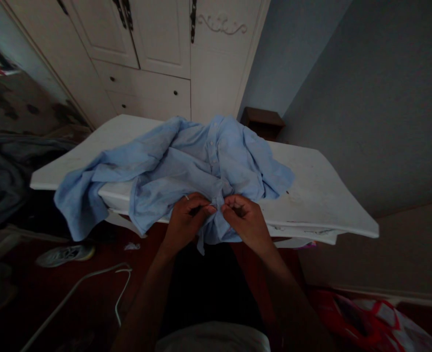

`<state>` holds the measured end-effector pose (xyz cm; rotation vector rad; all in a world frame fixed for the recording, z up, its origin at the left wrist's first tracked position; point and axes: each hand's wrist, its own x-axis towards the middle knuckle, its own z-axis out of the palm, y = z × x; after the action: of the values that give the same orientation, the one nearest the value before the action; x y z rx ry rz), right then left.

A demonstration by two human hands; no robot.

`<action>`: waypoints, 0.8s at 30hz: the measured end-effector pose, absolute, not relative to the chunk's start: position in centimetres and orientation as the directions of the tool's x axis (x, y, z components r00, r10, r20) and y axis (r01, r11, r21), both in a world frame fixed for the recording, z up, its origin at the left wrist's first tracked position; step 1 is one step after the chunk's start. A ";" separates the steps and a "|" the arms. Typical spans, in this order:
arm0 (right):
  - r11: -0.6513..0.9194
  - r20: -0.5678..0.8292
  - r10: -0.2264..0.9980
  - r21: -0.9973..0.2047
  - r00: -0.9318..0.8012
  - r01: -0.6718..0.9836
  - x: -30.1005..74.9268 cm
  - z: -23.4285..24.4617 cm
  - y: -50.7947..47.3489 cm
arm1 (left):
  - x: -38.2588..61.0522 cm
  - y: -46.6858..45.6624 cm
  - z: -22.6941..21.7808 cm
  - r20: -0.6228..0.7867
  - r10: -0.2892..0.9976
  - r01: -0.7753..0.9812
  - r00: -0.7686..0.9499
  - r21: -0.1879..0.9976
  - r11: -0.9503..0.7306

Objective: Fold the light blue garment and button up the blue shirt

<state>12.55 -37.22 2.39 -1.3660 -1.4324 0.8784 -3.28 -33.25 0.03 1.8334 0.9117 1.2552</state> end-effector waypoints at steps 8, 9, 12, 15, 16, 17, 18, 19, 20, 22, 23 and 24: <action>0.253 0.285 0.958 -0.762 -0.042 0.596 12.9 3.9 -36.9 | -3.3 -33.3 0.2 0.397 0.881 0.159 0.257 0.882 -0.443; 0.265 0.298 0.953 -0.732 -0.055 0.628 12.9 4.0 -36.8 | -3.3 -33.3 0.2 0.402 0.878 0.163 0.260 0.878 -0.450; 0.280 0.317 0.945 -0.645 -0.085 0.710 13.0 4.2 -36.5 | -3.1 -33.4 0.0 0.432 0.864 0.215 0.259 0.846 -0.488; 0.257 0.299 0.950 -0.602 -0.085 0.756 13.1 4.2 -36.3 | -2.7 -33.4 -0.2 0.465 0.848 0.292 0.255 0.799 -0.526; 0.246 0.295 0.953 -0.604 -0.074 0.758 13.1 4.2 -36.2 | -2.5 -33.5 -0.3 0.474 0.845 0.308 0.248 0.788 -0.533; 0.238 0.293 0.954 -0.616 -0.062 0.751 13.2 4.1 -36.2 | -2.4 -33.5 -0.3 0.480 0.846 0.317 0.234 0.785 -0.533; 0.234 0.288 0.956 -0.639 -0.054 0.733 13.2 4.1 -36.1 | -2.3 -33.5 -0.3 0.482 0.849 0.319 0.216 0.787 -0.528; 0.231 0.278 0.959 -0.672 -0.049 0.704 13.3 4.0 -36.0 | -2.2 -33.5 -0.3 0.482 0.854 0.314 0.193 0.795 -0.520; 0.230 0.265 0.963 -0.711 -0.050 0.664 13.4 3.8 -35.9 | -2.2 -33.5 -0.3 0.481 0.860 0.302 0.170 0.805 -0.510; 0.230 0.233 0.970 -0.793 -0.068 0.564 13.7 3.6 -35.7 | -2.1 -33.6 -0.4 0.473 0.872 0.274 0.122 0.829 -0.488; 0.227 0.217 0.973 -0.830 -0.079 0.509 13.8 3.4 -35.6 | -2.0 -33.7 -0.4 0.480 0.872 0.267 0.096 0.832 -0.487; 0.221 0.201 0.975 -0.863 -0.092 0.455 13.9 3.3 -35.6 | -1.9 -33.7 -0.5 0.496 0.865 0.269 0.074 0.825 -0.496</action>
<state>13.89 -35.56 3.34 -1.3521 -1.6799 0.8045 -1.92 -33.74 -0.50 1.8209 1.1229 1.4411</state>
